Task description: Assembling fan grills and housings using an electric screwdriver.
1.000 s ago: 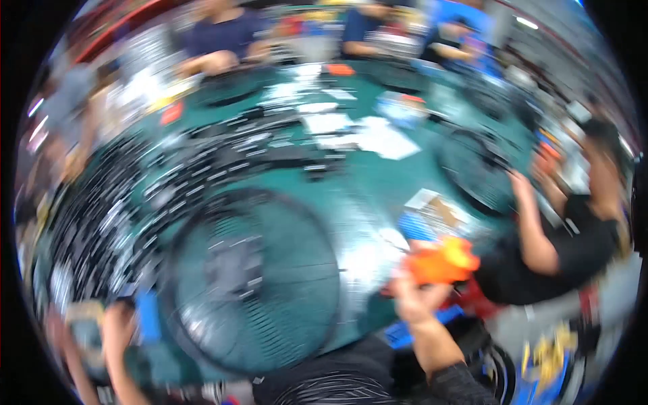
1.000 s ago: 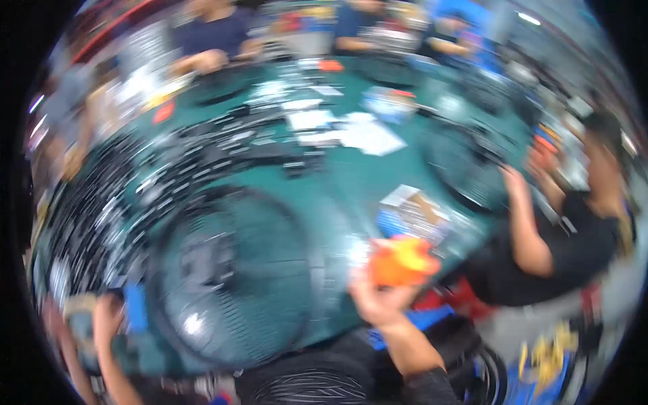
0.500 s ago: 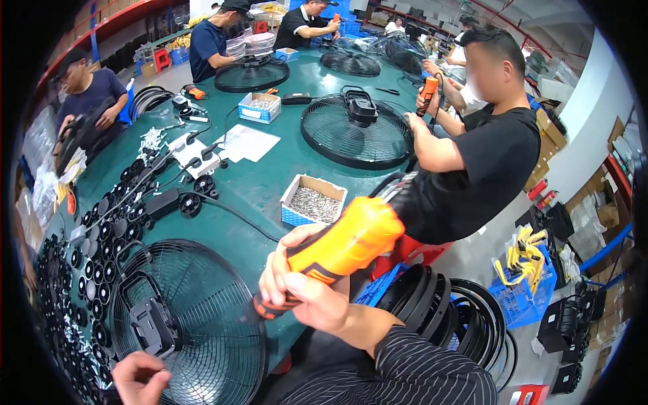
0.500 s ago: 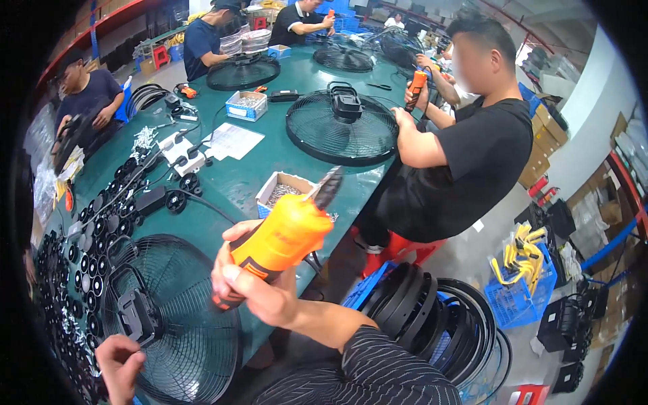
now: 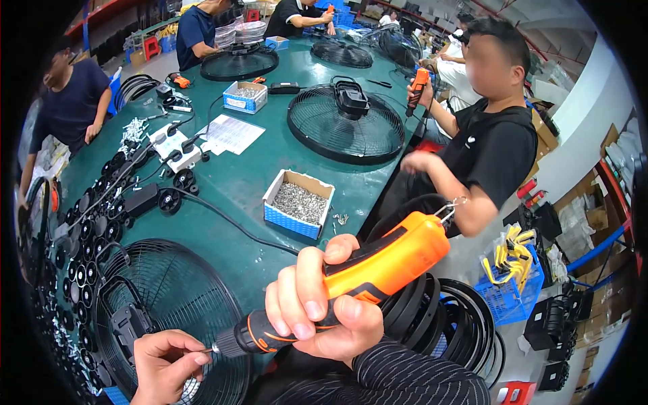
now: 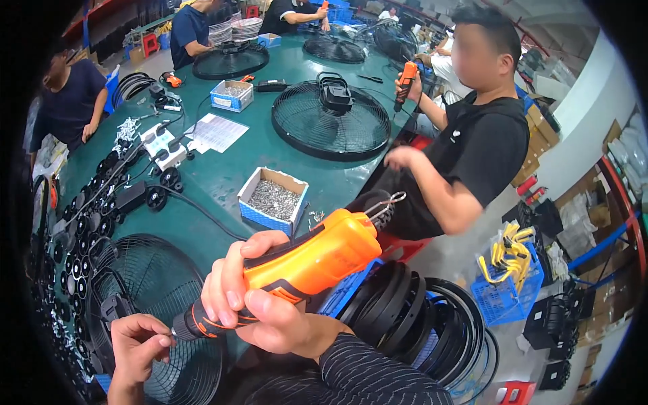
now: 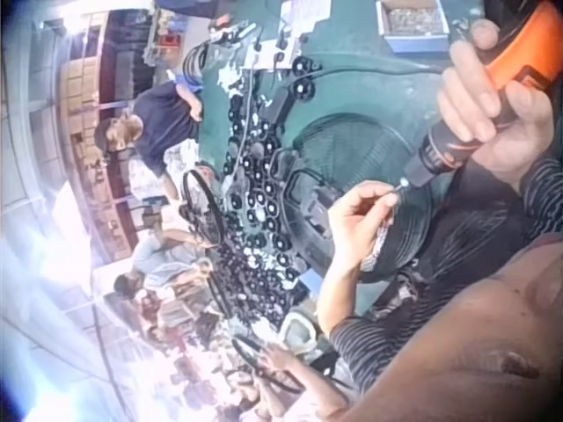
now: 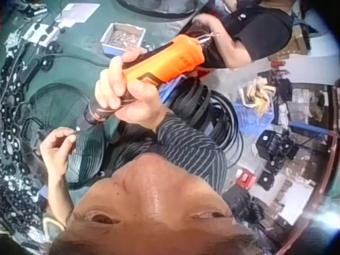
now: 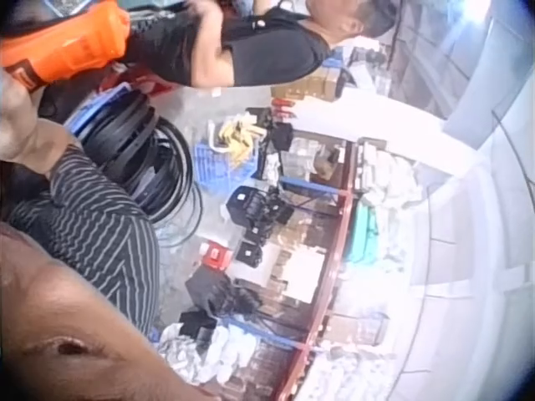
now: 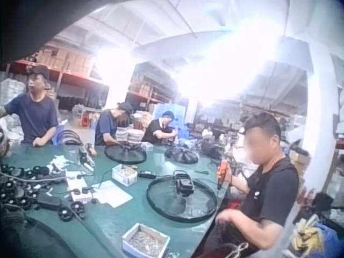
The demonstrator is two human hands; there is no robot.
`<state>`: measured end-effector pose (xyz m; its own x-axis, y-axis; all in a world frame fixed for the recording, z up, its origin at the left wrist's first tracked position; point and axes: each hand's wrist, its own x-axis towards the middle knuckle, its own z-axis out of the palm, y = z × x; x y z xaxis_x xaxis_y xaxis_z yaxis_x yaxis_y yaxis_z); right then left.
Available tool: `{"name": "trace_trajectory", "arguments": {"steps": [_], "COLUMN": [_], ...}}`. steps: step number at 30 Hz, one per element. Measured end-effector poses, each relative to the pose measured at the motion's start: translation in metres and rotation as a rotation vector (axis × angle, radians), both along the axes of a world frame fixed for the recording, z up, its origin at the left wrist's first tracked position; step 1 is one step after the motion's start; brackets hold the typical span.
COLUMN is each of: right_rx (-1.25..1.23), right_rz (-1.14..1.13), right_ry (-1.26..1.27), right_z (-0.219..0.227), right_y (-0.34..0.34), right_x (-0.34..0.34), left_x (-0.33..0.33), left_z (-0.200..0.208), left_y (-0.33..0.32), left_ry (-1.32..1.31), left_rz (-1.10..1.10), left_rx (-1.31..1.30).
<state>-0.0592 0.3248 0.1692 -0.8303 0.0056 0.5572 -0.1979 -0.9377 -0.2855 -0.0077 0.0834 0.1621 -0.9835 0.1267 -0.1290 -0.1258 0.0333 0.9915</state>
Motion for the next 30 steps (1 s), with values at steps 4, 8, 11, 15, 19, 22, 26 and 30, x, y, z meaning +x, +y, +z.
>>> {"name": "trace_trajectory", "arguments": {"steps": [4,8,11,15,19,22,26,30], "right_rx": [0.012,0.042,0.071,0.122,0.109,0.042,0.13,0.14], "right_rz": [0.026,0.04,0.042,0.01,0.061,0.107,-0.032,-0.059], "right_ry": [0.012,0.024,0.04,0.026,0.142,0.19,0.119,0.107], "right_z": [-0.004,-0.008,-0.011,-0.013,-0.018,-0.014,-0.001,0.003], "right_y": [0.003,0.008,0.011,0.016,0.017,0.009,0.003,0.005], "right_x": [-0.007,-0.016,-0.02,-0.025,-0.043,-0.061,-0.069,-0.073], "left_x": [-0.009,-0.021,-0.031,-0.045,-0.061,-0.075,-0.099,-0.126], "left_z": [0.0,-0.002,-0.003,0.004,0.007,0.003,-0.006,-0.009], "left_y": [-0.001,-0.003,-0.002,0.003,0.008,0.003,0.003,0.001], "left_ry": [-0.048,-0.213,-0.299,-0.378,-0.447,-0.443,-0.371,-0.256], "left_rz": [-0.008,-0.068,-0.092,-0.152,-0.223,-0.348,-0.463,-0.478], "left_rx": [0.05,0.056,0.053,0.076,-0.021,-0.011,-0.028,-0.127]}}
